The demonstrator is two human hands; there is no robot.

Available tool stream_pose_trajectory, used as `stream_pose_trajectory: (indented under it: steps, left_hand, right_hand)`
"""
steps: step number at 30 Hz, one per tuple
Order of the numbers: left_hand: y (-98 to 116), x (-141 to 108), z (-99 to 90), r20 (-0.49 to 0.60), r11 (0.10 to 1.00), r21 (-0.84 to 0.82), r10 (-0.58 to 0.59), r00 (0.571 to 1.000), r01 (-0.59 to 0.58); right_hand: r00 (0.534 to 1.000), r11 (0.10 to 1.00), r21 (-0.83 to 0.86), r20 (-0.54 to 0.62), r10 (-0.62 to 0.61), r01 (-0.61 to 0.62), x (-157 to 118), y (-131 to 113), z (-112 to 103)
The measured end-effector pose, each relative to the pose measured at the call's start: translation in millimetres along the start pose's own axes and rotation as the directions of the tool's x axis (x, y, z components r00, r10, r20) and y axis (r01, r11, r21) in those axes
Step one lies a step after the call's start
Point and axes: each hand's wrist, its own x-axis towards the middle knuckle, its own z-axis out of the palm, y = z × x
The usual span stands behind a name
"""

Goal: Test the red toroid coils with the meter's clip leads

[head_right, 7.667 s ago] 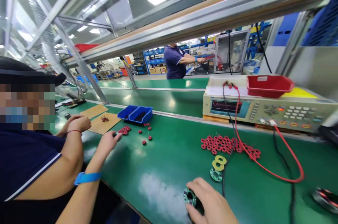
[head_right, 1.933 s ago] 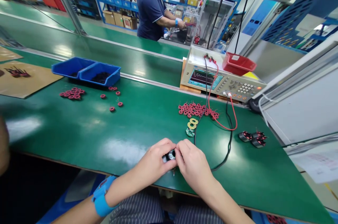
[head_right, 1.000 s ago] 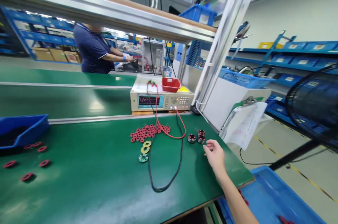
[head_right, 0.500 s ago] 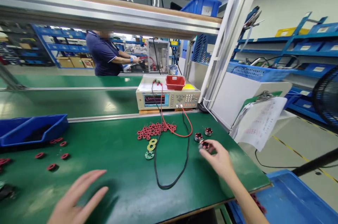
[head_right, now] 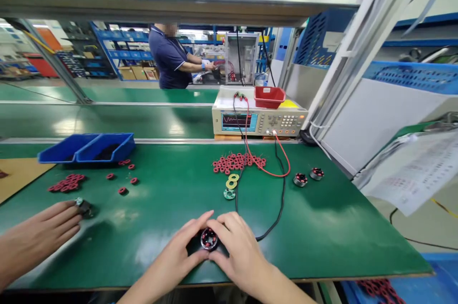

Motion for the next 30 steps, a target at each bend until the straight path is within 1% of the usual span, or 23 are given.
stream_pose_trajectory:
  steps: [2,5,7,9,12,14,15,16,17,18,19,20,21,22,23,24,26,27,28,30]
  left_hand:
    - [0.6,1.2,2.7,-0.022,0.998,0.014,0.059,0.998,-0.058]
    - [3.1,3.3,2.9,-0.032,0.990,0.049,0.134,0.990,-0.132]
    - [4.5,4.0,1.6,-0.031,0.985,0.067,0.162,0.986,-0.159]
    - [5.0,4.2,0.3,-0.031,0.983,0.082,0.165,0.986,-0.162]
    - [4.9,5.3,-1.1,-0.049,0.986,0.111,0.129,0.990,-0.123]
    - [4.4,7.1,-1.5,-0.078,0.989,0.124,0.097,0.992,-0.087]
    - [3.9,8.1,-1.6,-0.090,0.990,0.123,0.082,0.993,-0.070]
    - [3.3,9.0,-1.7,-0.098,0.992,0.117,0.069,0.993,-0.057]
    - [2.6,9.5,-1.9,-0.097,0.993,0.106,0.060,0.993,-0.050]
    - [2.0,9.6,-2.2,-0.093,0.995,0.094,0.053,0.994,-0.044]
    - [1.5,9.1,-2.7,-0.086,0.996,0.084,0.047,0.995,-0.039]
    - [1.1,8.2,-3.5,-0.075,0.996,0.077,0.043,0.996,-0.037]
    - [1.1,6.9,-4.8,-0.066,0.997,0.075,0.041,0.997,-0.036]
    - [1.3,5.5,-6.6,-0.062,0.997,0.074,0.038,0.997,-0.034]
    - [1.9,4.0,-9.0,-0.068,0.997,0.074,0.033,0.997,-0.028]
    - [2.7,2.8,-11.9,-0.088,0.997,0.074,0.025,0.996,-0.018]
    - [5.5,1.4,-18.6,-0.161,0.998,0.067,0.000,0.987,0.011]
    - [7.4,1.4,-22.0,-0.209,0.998,0.062,-0.013,0.978,0.027]
    - [9.6,1.9,-25.0,-0.257,0.998,0.057,-0.023,0.966,0.039]
    - [14.8,4.4,-28.9,-0.338,0.998,0.052,-0.024,0.941,0.045]
  right_hand:
    - [0.987,0.986,-0.108,-0.081,-0.138,0.129,-4.3,-2.6,4.8]
    - [0.935,0.919,-0.246,-0.098,-0.340,0.308,-4.4,-4.3,7.3]
    - [0.896,0.870,-0.290,-0.081,-0.438,0.399,-2.4,-4.7,7.0]
    - [0.863,0.828,-0.312,-0.047,-0.502,0.465,-1.4,-6.0,7.1]
    - [0.845,0.796,-0.305,0.062,-0.531,0.523,-3.7,-9.0,9.2]
    - [0.842,0.800,-0.264,0.142,-0.520,0.538,-5.9,-8.6,9.0]
    - [0.847,0.817,-0.225,0.160,-0.506,0.531,-6.1,-6.5,7.6]
    - [0.864,0.846,-0.182,0.143,-0.482,0.502,-5.1,-2.6,5.0]
    - [0.897,0.885,-0.147,0.092,-0.432,0.442,-2.4,3.1,1.4]
    - [0.934,0.925,-0.124,0.027,-0.357,0.358,2.1,10.5,-2.9]
    - [0.965,0.960,-0.123,-0.037,-0.259,0.253,8.6,19.1,-7.6]
    - [0.985,0.977,-0.161,-0.077,-0.154,0.140,16.8,28.4,-12.3]
    - [0.995,0.972,-0.225,-0.054,-0.085,0.071,26.3,37.5,-16.8]
    - [0.999,0.953,-0.300,0.010,-0.051,0.052,36.3,45.9,-20.8]
    - [0.994,0.926,-0.368,0.097,-0.047,0.080,46.2,52.9,-24.3]
    - [0.980,0.901,-0.415,0.191,-0.054,0.130,55.2,58.1,-27.3]
    - [0.940,0.860,-0.457,0.335,-0.069,0.226,68.5,63.1,-32.4]
    - [0.925,0.851,-0.463,0.374,-0.065,0.247,72.3,63.1,-34.7]
    - [0.921,0.851,-0.466,0.385,-0.052,0.243,74.3,61.7,-36.7]
    - [0.943,0.885,-0.436,0.333,-0.010,0.164,73.9,55.8,-39.4]
